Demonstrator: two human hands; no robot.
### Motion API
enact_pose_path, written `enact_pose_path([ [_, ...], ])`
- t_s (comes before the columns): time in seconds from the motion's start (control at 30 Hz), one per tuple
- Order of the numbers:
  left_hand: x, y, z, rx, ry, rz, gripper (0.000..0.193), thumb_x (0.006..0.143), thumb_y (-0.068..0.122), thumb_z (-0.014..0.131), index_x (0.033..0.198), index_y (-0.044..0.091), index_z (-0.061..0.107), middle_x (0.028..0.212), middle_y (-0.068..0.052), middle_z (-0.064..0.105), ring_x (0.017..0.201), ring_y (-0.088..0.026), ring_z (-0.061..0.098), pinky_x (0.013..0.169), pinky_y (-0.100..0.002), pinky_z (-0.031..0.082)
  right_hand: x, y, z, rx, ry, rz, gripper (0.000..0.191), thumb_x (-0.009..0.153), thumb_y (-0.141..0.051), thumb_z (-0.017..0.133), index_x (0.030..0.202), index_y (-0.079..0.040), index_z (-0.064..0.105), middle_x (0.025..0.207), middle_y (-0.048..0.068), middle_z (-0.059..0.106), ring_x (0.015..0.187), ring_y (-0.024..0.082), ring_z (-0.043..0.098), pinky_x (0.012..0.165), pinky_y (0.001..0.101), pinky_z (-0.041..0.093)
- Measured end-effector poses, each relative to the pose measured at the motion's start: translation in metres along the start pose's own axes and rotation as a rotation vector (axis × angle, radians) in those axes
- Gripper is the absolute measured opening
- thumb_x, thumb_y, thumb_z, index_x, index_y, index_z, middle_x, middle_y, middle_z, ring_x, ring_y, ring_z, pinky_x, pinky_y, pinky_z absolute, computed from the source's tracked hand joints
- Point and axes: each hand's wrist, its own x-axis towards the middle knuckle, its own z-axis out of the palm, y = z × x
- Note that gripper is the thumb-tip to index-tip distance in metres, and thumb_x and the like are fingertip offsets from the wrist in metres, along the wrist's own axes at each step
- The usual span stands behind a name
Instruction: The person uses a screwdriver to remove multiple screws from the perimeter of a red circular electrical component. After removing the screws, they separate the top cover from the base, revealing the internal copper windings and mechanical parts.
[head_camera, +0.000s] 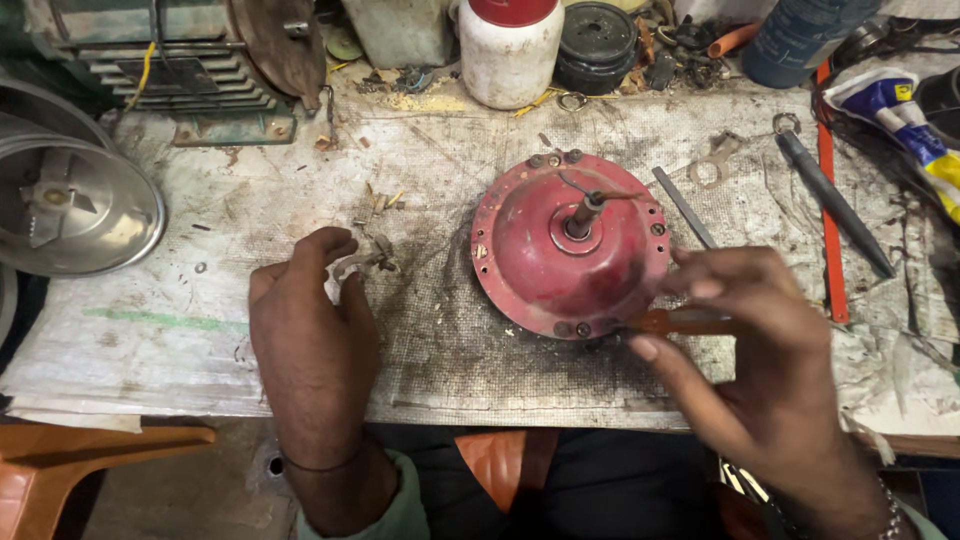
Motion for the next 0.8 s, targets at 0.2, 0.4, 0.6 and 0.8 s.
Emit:
enact_pose_path([
  [0.2, 0.004, -0.001, 0.006, -0.046, -0.081, 0.093, 0.033, 0.083, -0.002, 0.073, 0.115, 0.006, 0.069, 0.101, -0.007, 0.079, 0.089, -0.033, 0.064, 0.084, -0.043, 0.050, 0.001, -0.005, -0.002, 0.111, 0.001, 0.013, 0.058, 0.087, 0.017, 0.060, 0.136, -0.006, 0.038, 0.123, 0.020, 0.060, 0.115, 0.025, 0.069, 0.097, 0.0353, 0.062],
  [0.4, 0.006, 0.000, 0.010, 0.007, -0.109, 0.134, 0.036, 0.080, -0.004, 0.073, 0.115, 0.004, 0.069, 0.101, -0.008, 0.079, 0.086, -0.034, 0.063, 0.084, -0.043, 0.048, 0.005, -0.009, 0.000, -0.021, -0.013, -0.032, 0.055, 0.085, 0.015, 0.069, 0.130, -0.007, 0.046, 0.118, 0.020, 0.057, 0.112, 0.025, 0.069, 0.092, 0.0354, 0.065],
  [0.6, 0.007, -0.002, 0.011, 0.015, -0.109, 0.125, 0.030, 0.080, -0.001, 0.076, 0.110, 0.004, 0.070, 0.090, -0.008, 0.076, 0.084, -0.033, 0.061, 0.083, -0.044, 0.047, 0.004, -0.010, -0.001, -0.050, -0.034, -0.054, 0.061, 0.084, 0.013, 0.069, 0.132, -0.011, 0.042, 0.116, 0.020, 0.057, 0.110, 0.028, 0.069, 0.096, 0.0369, 0.064],
  [0.8, 0.005, -0.002, 0.014, 0.092, -0.096, 0.187, 0.013, 0.084, 0.004, 0.075, 0.097, 0.006, 0.077, 0.090, -0.012, 0.071, 0.089, -0.036, 0.059, 0.082, -0.045, 0.047, 0.005, -0.014, -0.007, -0.029, -0.081, -0.077, 0.067, 0.084, 0.015, 0.066, 0.140, -0.010, 0.037, 0.120, 0.020, 0.064, 0.109, 0.028, 0.072, 0.090, 0.0357, 0.064],
])
